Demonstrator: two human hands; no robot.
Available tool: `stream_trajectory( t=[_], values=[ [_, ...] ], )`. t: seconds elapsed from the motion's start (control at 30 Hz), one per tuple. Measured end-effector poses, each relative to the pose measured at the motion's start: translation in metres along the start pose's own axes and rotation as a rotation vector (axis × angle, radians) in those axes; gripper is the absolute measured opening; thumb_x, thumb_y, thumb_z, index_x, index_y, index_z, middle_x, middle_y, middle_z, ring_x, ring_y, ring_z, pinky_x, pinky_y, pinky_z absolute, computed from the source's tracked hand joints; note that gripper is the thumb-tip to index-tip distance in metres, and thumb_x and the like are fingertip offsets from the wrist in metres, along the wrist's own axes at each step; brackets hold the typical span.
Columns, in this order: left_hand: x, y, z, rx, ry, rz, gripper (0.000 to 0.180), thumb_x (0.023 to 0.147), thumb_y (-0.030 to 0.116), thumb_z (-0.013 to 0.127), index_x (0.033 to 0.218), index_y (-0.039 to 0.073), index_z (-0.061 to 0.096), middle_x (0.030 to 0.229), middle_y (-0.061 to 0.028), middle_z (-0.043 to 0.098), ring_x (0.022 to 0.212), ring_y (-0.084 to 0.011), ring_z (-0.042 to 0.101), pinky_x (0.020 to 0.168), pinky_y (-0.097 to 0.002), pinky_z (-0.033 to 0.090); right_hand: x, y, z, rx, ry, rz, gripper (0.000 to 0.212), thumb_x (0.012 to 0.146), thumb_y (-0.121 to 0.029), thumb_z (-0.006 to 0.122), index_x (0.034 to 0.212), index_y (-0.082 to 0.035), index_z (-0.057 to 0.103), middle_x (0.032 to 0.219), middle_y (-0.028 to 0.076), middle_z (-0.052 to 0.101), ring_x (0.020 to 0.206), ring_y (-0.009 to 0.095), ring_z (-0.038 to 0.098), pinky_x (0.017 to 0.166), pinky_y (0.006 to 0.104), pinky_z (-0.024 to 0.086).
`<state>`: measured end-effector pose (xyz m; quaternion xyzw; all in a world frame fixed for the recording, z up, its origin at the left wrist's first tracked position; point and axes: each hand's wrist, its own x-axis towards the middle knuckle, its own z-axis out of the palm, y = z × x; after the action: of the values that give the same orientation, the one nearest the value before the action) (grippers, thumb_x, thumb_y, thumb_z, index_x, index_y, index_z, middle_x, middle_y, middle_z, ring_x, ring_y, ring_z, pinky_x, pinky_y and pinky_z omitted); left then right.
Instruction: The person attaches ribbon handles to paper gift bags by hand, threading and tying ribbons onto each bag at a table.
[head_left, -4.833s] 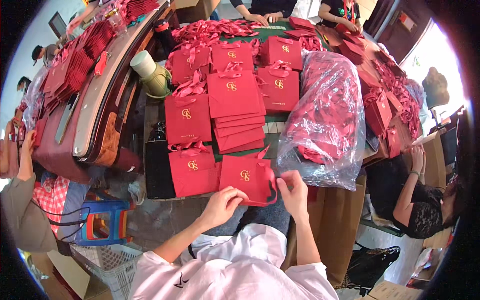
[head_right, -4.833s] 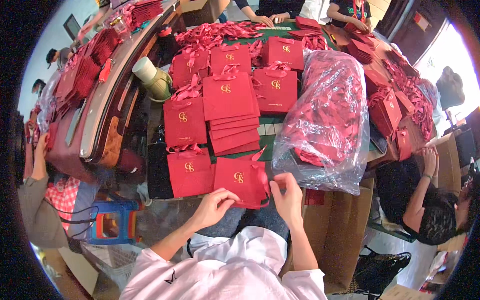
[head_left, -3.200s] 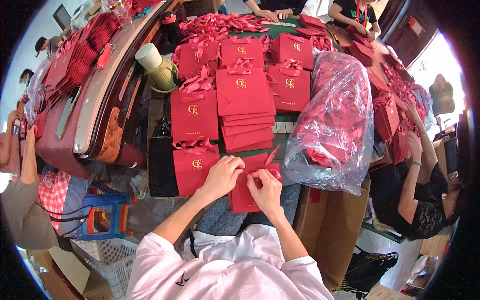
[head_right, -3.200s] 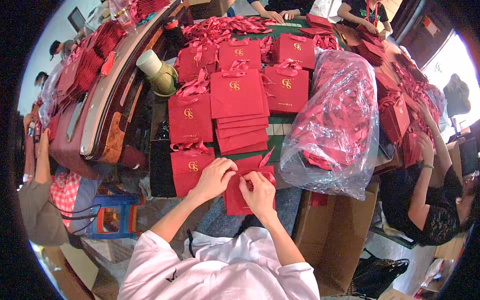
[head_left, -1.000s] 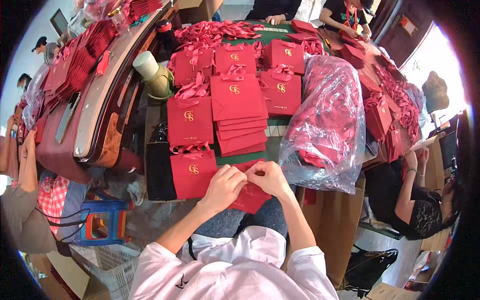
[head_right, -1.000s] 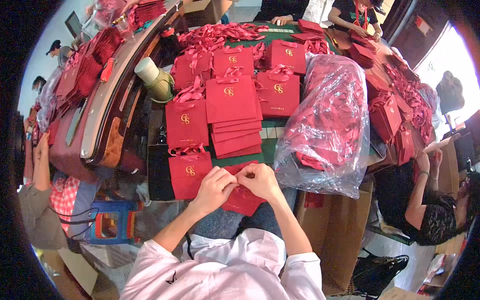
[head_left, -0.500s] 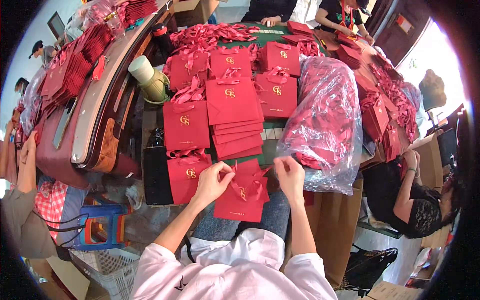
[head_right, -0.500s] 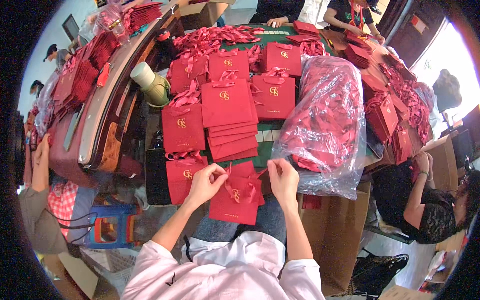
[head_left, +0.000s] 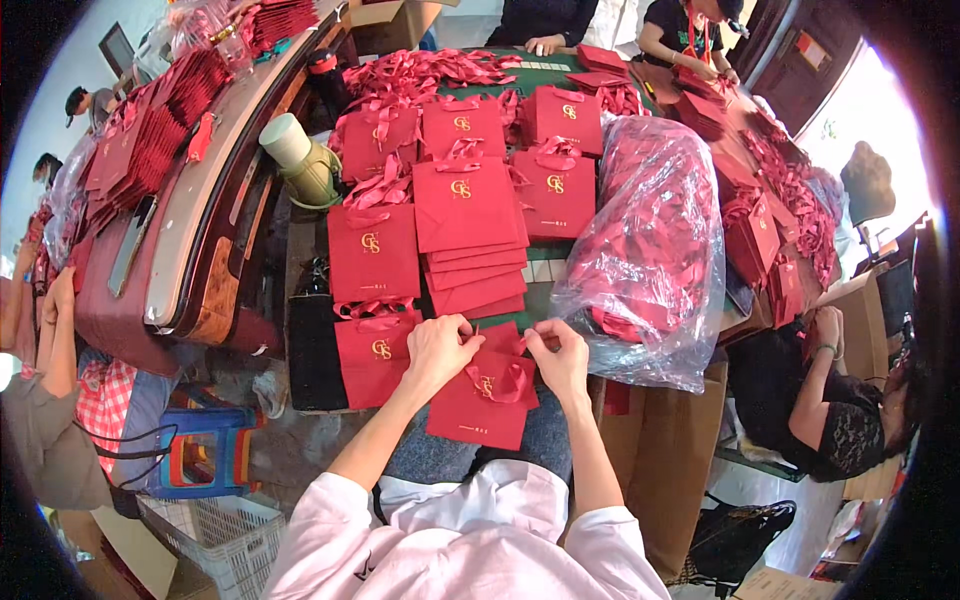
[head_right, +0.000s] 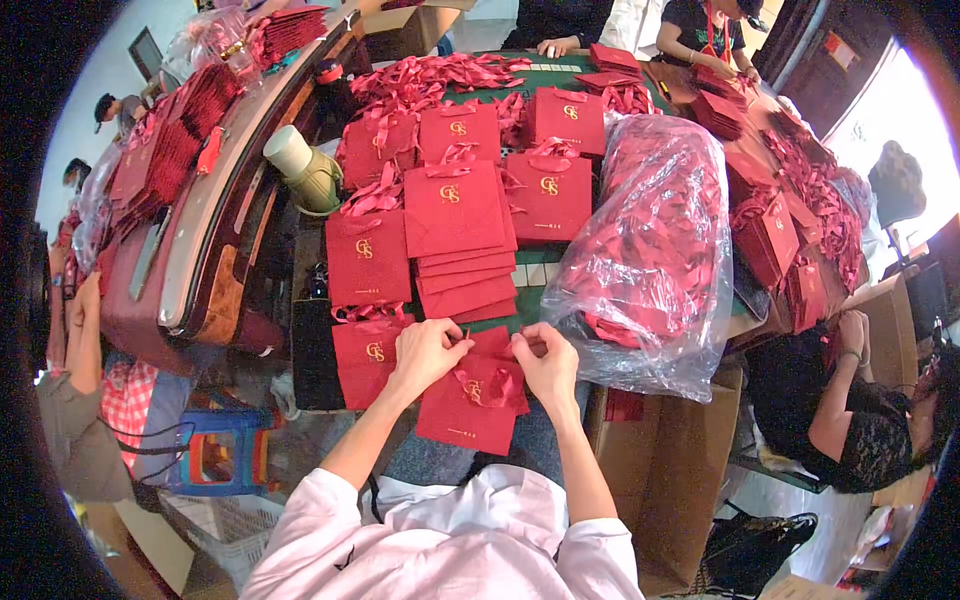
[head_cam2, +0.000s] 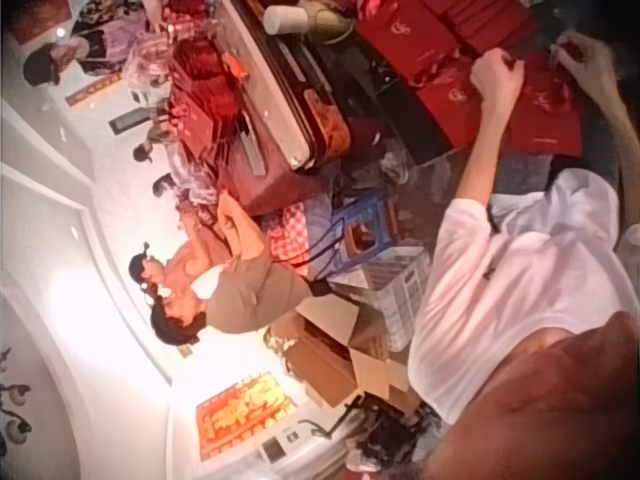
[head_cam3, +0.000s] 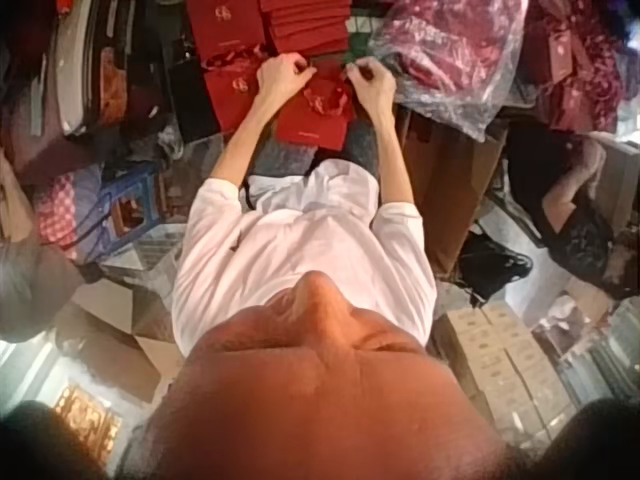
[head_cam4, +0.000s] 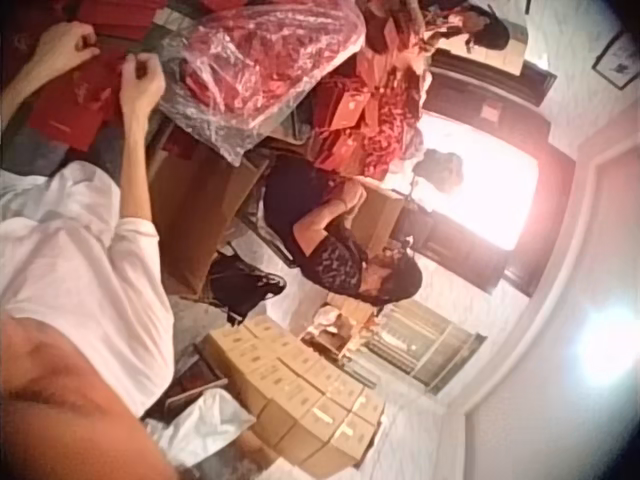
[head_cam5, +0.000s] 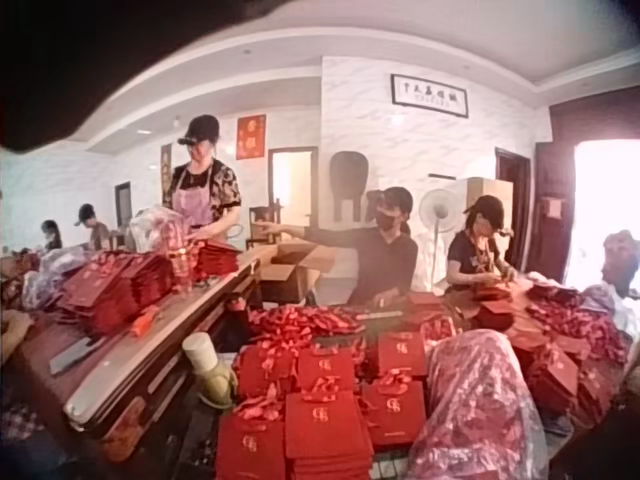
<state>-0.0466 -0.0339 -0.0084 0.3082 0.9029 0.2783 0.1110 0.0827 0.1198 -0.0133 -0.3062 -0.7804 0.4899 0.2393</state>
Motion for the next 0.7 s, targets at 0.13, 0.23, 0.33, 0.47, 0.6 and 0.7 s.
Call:
stream_trajectory(
  t=[0.13,0.23,0.33,0.47,0.6,0.7],
  values=[
    [0.002,-0.004,0.007,0.027,0.036,0.036,0.020,0.075,0.029,0.078,0.080,0.010,0.074,0.069,-0.0076,0.071,0.067,-0.0285,0.070,0.059,-0.0421,0.053,-0.001,0.000,0.010,0.119,-0.218,-0.021,0.016,0.086,-0.013,0.070,0.092,0.001,0.066,0.071,0.004,0.064,0.062,0.008,0.058,0.059,0.0251,0.048],
    [-0.001,-0.006,0.014,0.019,0.083,0.072,0.015,0.075,0.024,0.077,0.080,0.011,0.073,0.070,-0.0077,0.070,0.067,-0.0292,0.069,0.061,-0.0424,0.053,0.001,-0.009,0.017,0.015,-0.280,-0.056,0.015,0.086,-0.012,0.068,0.093,0.001,0.066,0.071,0.004,0.064,0.062,0.007,0.058,0.059,0.0252,0.047],
    [-0.006,-0.003,0.020,0.015,0.268,0.201,0.008,0.075,0.018,0.074,0.081,0.012,0.071,0.075,-0.0051,0.070,0.072,-0.0270,0.065,0.068,-0.0410,0.050,0.000,-0.013,0.023,0.004,-0.269,-0.061,0.016,0.086,-0.014,0.068,0.092,0.000,0.067,0.076,0.013,0.069,0.066,0.020,0.067,0.063,0.0321,0.052],
    [-0.018,0.008,0.013,-0.152,0.302,0.197,0.007,0.075,0.014,0.076,0.081,0.013,0.072,0.079,-0.0004,0.071,0.080,-0.0213,0.059,0.079,-0.0368,0.040,0.001,-0.017,0.023,-0.024,-0.292,-0.080,0.018,0.087,-0.016,0.068,0.097,-0.001,0.069,0.080,0.016,0.070,0.070,0.023,0.069,0.066,0.0335,0.053],
    [-0.021,0.008,0.014,-0.226,0.371,0.206,0.009,0.075,0.014,0.078,0.082,0.014,0.073,0.081,0.0019,0.071,0.085,-0.0202,0.058,0.082,-0.0379,0.039,0.000,-0.018,0.021,0.007,-0.289,-0.133,0.018,0.088,-0.016,0.069,0.098,-0.002,0.071,0.082,0.016,0.071,0.070,0.024,0.069,0.065,0.0334,0.053],
    [-0.024,0.011,0.011,-0.201,0.380,0.227,0.010,0.074,0.015,0.079,0.083,0.015,0.073,0.082,0.0025,0.070,0.086,-0.0197,0.058,0.083,-0.0383,0.038,0.000,-0.012,0.019,0.039,-0.303,-0.147,0.018,0.088,-0.016,0.069,0.098,-0.002,0.071,0.083,0.016,0.071,0.069,0.025,0.068,0.065,0.0335,0.053]
  ],
)
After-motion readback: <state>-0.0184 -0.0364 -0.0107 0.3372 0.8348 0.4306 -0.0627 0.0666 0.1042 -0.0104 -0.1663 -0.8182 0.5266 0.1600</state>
